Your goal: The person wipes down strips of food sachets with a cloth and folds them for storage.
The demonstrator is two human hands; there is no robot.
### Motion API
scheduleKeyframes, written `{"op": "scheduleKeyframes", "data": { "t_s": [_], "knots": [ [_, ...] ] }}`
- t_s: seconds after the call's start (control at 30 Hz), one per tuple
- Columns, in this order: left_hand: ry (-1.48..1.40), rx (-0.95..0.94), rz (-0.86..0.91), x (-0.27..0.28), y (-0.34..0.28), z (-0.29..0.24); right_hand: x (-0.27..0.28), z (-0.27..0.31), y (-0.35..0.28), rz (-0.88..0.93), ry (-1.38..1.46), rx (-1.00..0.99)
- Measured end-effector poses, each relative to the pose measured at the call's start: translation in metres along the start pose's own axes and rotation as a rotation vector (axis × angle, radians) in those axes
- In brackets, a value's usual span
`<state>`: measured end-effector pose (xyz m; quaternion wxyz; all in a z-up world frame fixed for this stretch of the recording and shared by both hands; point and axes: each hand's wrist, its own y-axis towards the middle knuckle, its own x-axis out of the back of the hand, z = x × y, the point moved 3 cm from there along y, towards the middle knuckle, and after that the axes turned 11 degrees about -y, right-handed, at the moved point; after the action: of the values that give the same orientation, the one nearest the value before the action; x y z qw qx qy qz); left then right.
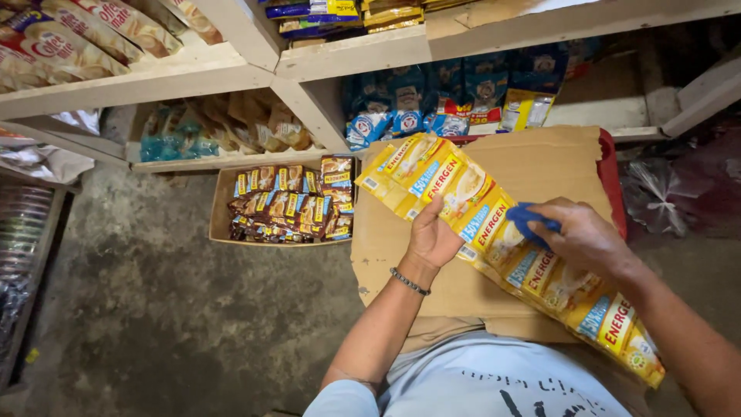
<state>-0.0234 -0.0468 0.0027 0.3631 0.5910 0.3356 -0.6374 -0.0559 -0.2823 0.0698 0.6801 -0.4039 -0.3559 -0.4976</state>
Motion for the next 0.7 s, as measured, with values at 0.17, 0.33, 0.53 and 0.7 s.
{"op": "scheduleKeyframes", "data": {
  "t_s": [0.17, 0.33, 0.53, 0.7],
  "knots": [
    [-0.04, -0.012, 0.046, -0.01, 0.002, 0.013, 0.008, 0.023, 0.013, -0.295, 0.156, 0.045],
    [0.099, -0.042, -0.087, 0.008, 0.005, 0.01, -0.015, 0.088, 0.014, -0.607, -0.072, 0.224],
    [-0.172, 0.178, 0.184, 0.05, -0.003, -0.005, -0.027, 0.152, -0.005, -0.556, -0.248, 0.498],
    [-0.118, -0.044, -0.059, 0.034, 0.008, -0.001, -0.032, 0.139, 0.035, -0.568, -0.228, 0.409]
  ]
}}
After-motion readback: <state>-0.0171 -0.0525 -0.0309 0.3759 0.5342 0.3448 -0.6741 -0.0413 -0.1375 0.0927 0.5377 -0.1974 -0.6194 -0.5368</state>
